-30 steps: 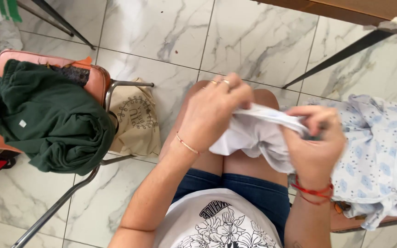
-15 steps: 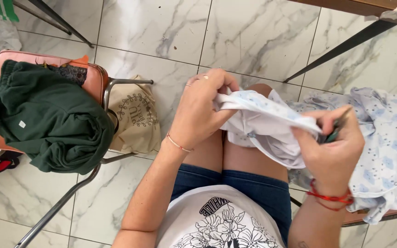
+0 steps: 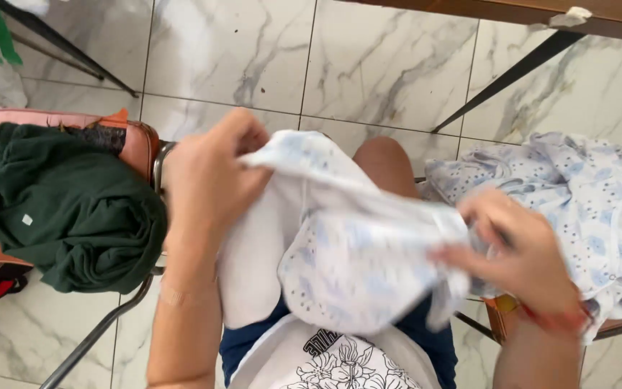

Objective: Trimming excess threads from white fabric garments using small scissors

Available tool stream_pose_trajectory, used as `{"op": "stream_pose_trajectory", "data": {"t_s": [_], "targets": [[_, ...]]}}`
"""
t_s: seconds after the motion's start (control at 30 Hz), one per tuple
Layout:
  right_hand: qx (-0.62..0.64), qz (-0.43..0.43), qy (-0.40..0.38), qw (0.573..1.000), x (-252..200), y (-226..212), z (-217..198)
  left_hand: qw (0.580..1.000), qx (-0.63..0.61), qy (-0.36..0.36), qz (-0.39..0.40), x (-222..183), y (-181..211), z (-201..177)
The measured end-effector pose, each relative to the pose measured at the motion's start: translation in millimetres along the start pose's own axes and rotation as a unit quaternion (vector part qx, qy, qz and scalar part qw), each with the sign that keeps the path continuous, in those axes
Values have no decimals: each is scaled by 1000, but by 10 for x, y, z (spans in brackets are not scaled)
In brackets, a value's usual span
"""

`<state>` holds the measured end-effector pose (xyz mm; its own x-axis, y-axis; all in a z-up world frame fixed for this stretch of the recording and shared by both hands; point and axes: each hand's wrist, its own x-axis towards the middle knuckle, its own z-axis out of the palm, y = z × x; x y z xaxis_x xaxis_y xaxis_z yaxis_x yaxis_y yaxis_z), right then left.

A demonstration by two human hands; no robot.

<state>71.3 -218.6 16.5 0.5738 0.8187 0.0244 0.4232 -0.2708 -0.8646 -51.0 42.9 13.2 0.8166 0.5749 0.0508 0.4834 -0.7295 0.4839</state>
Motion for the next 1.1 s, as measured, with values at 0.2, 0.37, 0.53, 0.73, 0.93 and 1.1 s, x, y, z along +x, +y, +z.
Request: {"op": "stream_pose_trajectory", "data": {"t_s": [0.2, 0.37, 0.53, 0.73, 0.93, 1.1], "targets": [[-98, 191, -1, 977, 19, 1412, 549, 951, 8, -301, -69, 130, -699, 1049], [-39, 266, 63, 961, -533, 1984, 625, 928, -55, -348, -120, -24, -792, 828], [20, 286, 119, 951, -659, 2028, 471, 872, -4, -464, -152, -102, -1181, 863], [37, 382, 175, 907, -454, 1306, 108, 909, -332, -141, -211, -258, -508, 318], [165, 358, 244, 886, -448, 1193, 94, 894, -288, -332, 87, -627, 430, 685], [199, 294, 191, 915, -454, 970, 301, 891, -331, -282, 132, -722, 920, 955]]}}
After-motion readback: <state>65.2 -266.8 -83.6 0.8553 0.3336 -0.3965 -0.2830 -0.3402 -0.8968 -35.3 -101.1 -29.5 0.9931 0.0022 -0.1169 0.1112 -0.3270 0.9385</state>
